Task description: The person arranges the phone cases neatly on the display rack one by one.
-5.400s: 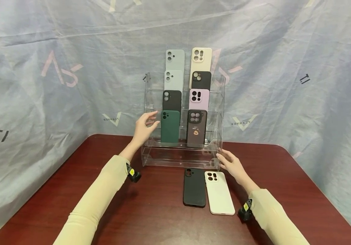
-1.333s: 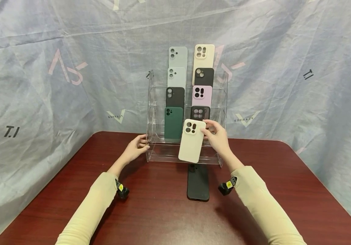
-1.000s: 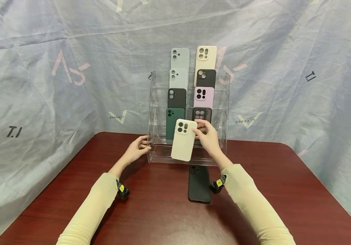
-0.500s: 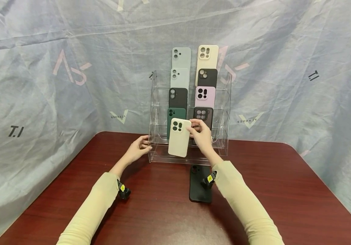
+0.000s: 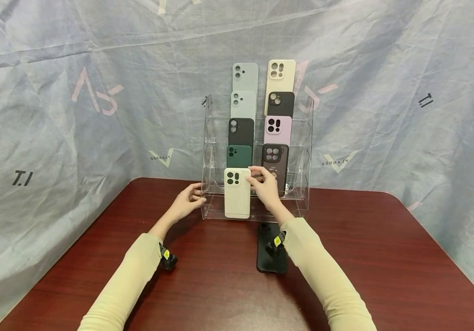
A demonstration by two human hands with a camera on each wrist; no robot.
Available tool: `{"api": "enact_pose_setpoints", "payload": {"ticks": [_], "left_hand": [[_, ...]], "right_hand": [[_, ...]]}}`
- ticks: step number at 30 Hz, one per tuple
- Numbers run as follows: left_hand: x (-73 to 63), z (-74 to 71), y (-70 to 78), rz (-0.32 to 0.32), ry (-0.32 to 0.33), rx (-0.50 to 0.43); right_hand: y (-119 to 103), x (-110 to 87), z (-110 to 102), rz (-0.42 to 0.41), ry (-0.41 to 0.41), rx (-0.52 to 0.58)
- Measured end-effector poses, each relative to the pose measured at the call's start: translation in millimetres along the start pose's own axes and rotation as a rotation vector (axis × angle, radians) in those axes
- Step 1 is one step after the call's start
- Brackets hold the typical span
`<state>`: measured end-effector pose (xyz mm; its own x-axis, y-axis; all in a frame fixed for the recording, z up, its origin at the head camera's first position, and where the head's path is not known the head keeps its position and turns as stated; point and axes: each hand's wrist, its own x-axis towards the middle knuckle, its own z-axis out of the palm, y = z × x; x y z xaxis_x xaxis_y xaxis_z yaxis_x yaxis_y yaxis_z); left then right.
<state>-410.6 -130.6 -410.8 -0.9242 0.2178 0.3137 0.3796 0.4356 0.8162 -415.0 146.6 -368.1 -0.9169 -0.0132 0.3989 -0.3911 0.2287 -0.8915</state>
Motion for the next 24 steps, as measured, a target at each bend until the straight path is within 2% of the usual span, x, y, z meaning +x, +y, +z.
{"api": "enact_pose_setpoints", "payload": {"ticks": [8, 15, 18, 24], "left_hand": [[0.5, 2.3, 0.2, 0.008, -0.007, 0.002], [1.2, 3.5, -3.4, 0.009, -0.004, -0.011], [1.1, 3.5, -4.4, 0.01, -0.005, -0.014], [0.8, 2.0, -6.3, 0.007, -0.004, -0.023]], "right_hand": [[4, -5.7, -4, 0.0, -0.009, -0.04], [7, -13.2, -14, -0.049, 0.023, -0.129], [8, -18.5, -20, -0.063, 0.009, -0.16], [8, -33.5, -34, -0.075, -0.073, -0.216]]}}
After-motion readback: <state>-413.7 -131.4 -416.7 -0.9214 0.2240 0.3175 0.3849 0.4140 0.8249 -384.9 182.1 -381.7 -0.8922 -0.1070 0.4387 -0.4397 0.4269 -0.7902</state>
